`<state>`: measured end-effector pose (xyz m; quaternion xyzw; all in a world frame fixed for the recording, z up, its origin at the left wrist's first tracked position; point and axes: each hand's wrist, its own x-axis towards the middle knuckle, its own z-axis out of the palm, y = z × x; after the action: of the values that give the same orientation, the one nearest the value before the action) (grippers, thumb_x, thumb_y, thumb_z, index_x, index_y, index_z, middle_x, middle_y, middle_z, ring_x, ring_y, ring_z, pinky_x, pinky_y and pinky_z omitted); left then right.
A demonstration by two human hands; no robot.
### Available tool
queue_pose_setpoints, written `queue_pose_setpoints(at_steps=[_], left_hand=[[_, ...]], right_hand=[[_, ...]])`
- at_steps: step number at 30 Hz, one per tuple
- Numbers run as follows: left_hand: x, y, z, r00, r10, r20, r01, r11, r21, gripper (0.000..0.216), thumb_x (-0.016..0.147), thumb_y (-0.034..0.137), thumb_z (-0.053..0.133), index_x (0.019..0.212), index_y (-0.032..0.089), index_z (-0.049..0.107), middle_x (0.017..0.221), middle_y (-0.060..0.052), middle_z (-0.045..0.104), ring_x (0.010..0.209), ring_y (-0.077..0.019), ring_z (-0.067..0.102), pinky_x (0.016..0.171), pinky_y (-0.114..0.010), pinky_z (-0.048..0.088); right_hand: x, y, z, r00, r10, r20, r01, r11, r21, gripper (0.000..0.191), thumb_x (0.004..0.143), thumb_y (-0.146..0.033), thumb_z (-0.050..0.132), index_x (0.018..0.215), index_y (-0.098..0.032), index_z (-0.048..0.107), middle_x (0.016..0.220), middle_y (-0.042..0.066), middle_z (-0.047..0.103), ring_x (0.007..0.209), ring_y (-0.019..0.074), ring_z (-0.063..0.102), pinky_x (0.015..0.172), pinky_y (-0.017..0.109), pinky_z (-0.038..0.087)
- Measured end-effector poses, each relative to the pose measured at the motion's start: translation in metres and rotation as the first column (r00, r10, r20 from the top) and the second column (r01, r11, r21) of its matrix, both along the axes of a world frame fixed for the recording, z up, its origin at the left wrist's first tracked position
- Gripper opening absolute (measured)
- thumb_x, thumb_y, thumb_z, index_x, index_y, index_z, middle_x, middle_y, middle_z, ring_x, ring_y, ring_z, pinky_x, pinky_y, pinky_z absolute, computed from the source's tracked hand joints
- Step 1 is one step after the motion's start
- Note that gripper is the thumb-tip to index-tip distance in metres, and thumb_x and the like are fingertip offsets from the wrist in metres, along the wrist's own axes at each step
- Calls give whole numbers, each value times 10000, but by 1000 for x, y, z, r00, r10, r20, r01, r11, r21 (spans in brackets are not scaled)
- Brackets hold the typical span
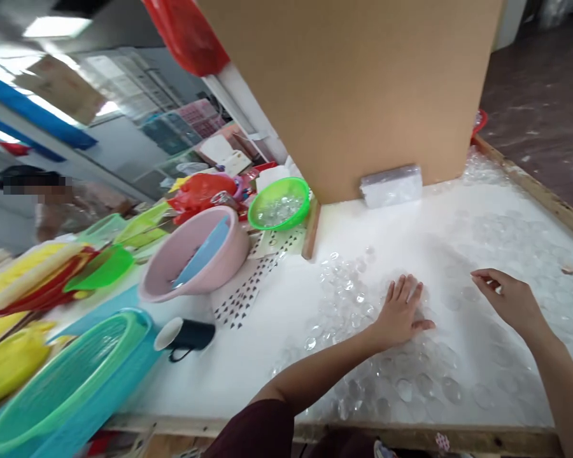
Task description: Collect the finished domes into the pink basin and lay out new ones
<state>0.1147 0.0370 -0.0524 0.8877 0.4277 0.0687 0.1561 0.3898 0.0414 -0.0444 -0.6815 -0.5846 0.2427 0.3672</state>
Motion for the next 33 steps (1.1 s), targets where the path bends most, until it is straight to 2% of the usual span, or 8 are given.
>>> queue_pose_setpoints(at_steps=[5, 9, 12, 19, 23, 26, 30, 33], left_hand=[[11, -3, 1, 999, -3, 32, 2, 999, 39, 887, 933, 726, 338, 1590, 148, 193, 1659, -162, 178, 1553, -294, 34, 1255, -503, 72], [22, -2, 9, 998, -9, 70, 8, 1000, 23, 919, 925, 741, 340, 1595, 134, 169, 1647, -187, 207, 1548, -314, 87, 1240, -516, 129], [21, -5, 10, 995, 11, 97, -18, 997, 71, 910, 930, 723, 377, 1598, 151, 146, 1642, -191, 220, 1547, -309, 102, 1236, -525, 120], [10, -7, 7, 998, 0, 56, -2, 999, 45, 805, 945, 579, 533, 1553, 125, 263, 1622, -212, 261, 1536, -320, 164, 1217, -507, 194], [15, -5, 11, 997, -36, 68, 33, 999, 32, 611, 1006, 430, 477, 1522, 138, 330, 1607, -177, 316, 1532, -275, 196, 1217, -467, 221], [16, -7, 21, 994, -44, 104, 43, 999, 16, 558, 1025, 411, 428, 1510, 143, 358, 1613, -151, 313, 1531, -254, 207, 1234, -458, 187], [-9, -16, 36, 969, -1, 249, 7, 1000, -23, 558, 1010, 439, 445, 1502, 182, 393, 1596, -127, 357, 1510, -237, 270, 1238, -445, 207], [-52, -27, 44, 891, 170, 420, -173, 984, -31, 483, 971, 407, 505, 1416, 219, 513, 1495, -128, 493, 1422, -238, 420, 1173, -406, 357]], right_hand=[[-2, -1, -7, 999, 25, 27, -23, 997, -72, 443, 726, -618, 527, 924, -280, 734, 855, 32, 722, 705, 234, 646, 674, 375, 504], [-1, 0, -15, 997, 64, 35, -59, 991, -119, 455, 673, -678, 547, 885, -323, 737, 856, 35, 725, 695, 266, 646, 680, 426, 520], [4, 2, -22, 997, 49, 65, -37, 985, -171, 441, 651, -724, 552, 875, -385, 725, 886, 12, 728, 700, 283, 642, 685, 455, 523], [10, 6, -30, 995, 61, 82, -41, 973, -226, 470, 636, -764, 535, 889, -413, 718, 886, 0, 726, 671, 292, 623, 699, 480, 519], [11, 6, -31, 995, 49, 88, -27, 972, -235, 509, 630, -771, 535, 909, -384, 712, 901, 4, 727, 714, 294, 644, 710, 468, 520], [12, 6, -28, 997, 41, 72, -22, 970, -242, 481, 649, -737, 551, 924, -370, 695, 913, 16, 730, 780, 303, 670, 709, 453, 521], [12, 3, -16, 996, -48, 71, 61, 978, -198, 354, 654, -697, 567, 851, -427, 686, 883, 35, 727, 711, 302, 646, 708, 485, 500], [10, 0, -7, 992, -107, 69, 115, 985, -129, 237, 638, -650, 575, 769, -471, 658, 852, 61, 716, 646, 304, 608, 717, 514, 474]])
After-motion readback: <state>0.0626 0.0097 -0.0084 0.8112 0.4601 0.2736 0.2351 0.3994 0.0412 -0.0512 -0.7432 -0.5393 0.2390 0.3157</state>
